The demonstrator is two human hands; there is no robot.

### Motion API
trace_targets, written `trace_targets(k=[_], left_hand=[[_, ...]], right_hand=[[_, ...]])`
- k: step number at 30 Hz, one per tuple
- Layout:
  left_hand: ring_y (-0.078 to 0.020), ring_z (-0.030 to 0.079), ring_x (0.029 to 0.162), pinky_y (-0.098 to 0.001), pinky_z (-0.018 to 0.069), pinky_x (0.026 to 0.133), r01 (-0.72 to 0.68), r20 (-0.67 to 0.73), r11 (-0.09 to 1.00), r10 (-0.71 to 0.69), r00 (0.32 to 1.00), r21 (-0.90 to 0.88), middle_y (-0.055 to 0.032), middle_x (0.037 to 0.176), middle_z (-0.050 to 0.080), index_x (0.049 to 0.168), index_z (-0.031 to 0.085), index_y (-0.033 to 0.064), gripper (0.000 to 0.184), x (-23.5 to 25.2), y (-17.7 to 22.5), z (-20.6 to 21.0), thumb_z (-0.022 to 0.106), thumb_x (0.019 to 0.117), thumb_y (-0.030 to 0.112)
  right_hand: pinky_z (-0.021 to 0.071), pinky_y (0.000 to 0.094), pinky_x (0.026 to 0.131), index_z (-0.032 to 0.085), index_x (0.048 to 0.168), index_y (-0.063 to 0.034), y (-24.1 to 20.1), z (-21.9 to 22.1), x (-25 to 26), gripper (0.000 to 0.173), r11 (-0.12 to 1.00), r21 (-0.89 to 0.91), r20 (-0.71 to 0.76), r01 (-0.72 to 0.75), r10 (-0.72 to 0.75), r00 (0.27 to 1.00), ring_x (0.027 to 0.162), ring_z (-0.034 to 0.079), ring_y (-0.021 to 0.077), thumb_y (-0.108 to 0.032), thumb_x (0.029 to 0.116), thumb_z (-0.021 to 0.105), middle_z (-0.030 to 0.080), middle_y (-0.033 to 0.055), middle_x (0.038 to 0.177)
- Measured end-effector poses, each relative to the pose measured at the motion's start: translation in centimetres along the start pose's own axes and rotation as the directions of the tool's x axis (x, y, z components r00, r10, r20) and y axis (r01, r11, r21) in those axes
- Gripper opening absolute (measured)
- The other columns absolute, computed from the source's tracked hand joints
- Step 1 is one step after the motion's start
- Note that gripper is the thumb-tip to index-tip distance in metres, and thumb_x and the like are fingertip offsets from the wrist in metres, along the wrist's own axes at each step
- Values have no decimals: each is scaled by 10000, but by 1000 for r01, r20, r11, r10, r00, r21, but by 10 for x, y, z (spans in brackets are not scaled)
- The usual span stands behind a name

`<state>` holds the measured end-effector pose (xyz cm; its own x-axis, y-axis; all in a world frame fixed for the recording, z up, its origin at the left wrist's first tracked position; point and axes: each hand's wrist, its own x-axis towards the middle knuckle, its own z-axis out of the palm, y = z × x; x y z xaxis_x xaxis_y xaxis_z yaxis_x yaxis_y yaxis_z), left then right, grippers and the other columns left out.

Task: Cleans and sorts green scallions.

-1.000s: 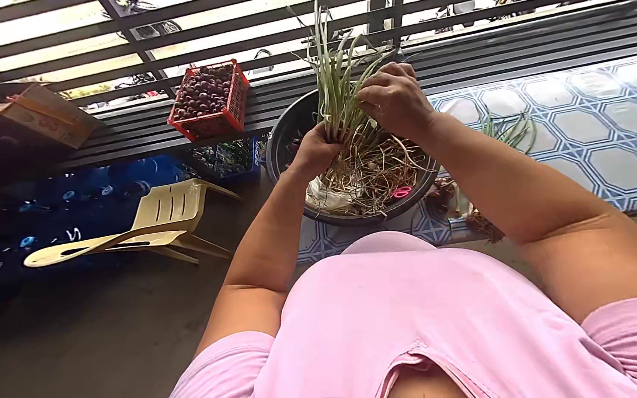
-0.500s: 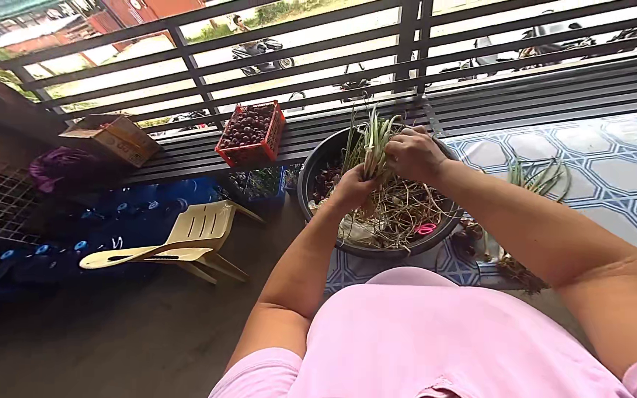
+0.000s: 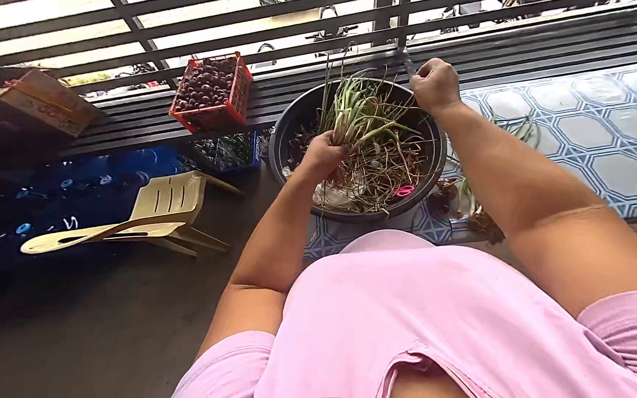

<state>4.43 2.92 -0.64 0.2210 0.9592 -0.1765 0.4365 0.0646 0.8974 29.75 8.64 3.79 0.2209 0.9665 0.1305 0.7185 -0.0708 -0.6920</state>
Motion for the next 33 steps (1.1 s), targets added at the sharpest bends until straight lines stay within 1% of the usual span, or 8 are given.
trace_targets(k=[4,7,9,13,16,19,26,33], left_hand=[[-208,673,944,-458,547,877,-17,19,1000,17,1000,25,-136,1048,696,1217,638,17,270,1,-2,-3,667,963,103],[-203,670,921,-458,545,861,-68,47,994,64,997,91,-123,1011,697,1182,650,23,241,3,4,-4,670,955,104],[-206,668,915,-468,539,856,-92,67,982,81,994,167,-117,985,693,1137,656,30,201,2,8,-3,665,958,120],[-222,668,922,-493,531,859,-113,70,964,99,993,241,-119,978,692,1129,654,37,181,3,8,0,645,972,126],[-206,658,905,-470,529,859,-152,80,955,136,988,255,-109,965,680,1128,642,37,172,1,8,-1,643,979,123],[-166,658,881,-427,536,853,-198,100,952,179,979,233,-88,953,679,1121,638,38,161,-1,7,-3,646,988,128],[-167,663,889,-417,543,858,-182,154,961,152,976,206,-103,980,685,1195,627,33,233,-3,6,-4,653,990,141],[-157,642,824,-399,535,807,-165,162,960,130,978,226,-80,908,667,1124,644,32,170,-3,3,-2,665,979,119]], right_hand=[[497,596,989,696,1173,-7,-12,5,-16,248,947,-78,265,312,-283,922,1117,667,369,-115,966,613,707,210,1146],[472,557,1047,771,1118,-61,-10,22,-29,213,778,-10,374,629,-580,724,1178,644,346,-85,951,641,728,150,1173],[444,576,1029,796,1094,-114,-9,30,-35,205,677,-12,444,736,-656,610,1177,639,341,-122,961,640,749,112,1138],[399,589,1038,765,1052,-91,-19,26,-40,181,652,-121,618,748,-540,571,1114,642,336,-154,999,603,748,104,1048],[396,602,1061,755,1145,-97,-24,25,-39,215,658,-177,695,732,-443,566,1173,631,358,-166,1026,590,740,130,1120],[410,623,1067,767,1127,-84,-27,26,-37,213,634,-184,763,751,-390,516,1208,615,380,-167,1037,593,716,170,1154],[488,561,1005,757,1050,-29,-23,21,-33,198,654,-115,718,748,-465,517,1092,671,351,-108,1026,576,727,168,1070],[512,557,939,744,1057,-50,-24,19,-42,164,665,-140,758,733,-405,512,1035,684,329,-98,983,606,729,144,1045]])
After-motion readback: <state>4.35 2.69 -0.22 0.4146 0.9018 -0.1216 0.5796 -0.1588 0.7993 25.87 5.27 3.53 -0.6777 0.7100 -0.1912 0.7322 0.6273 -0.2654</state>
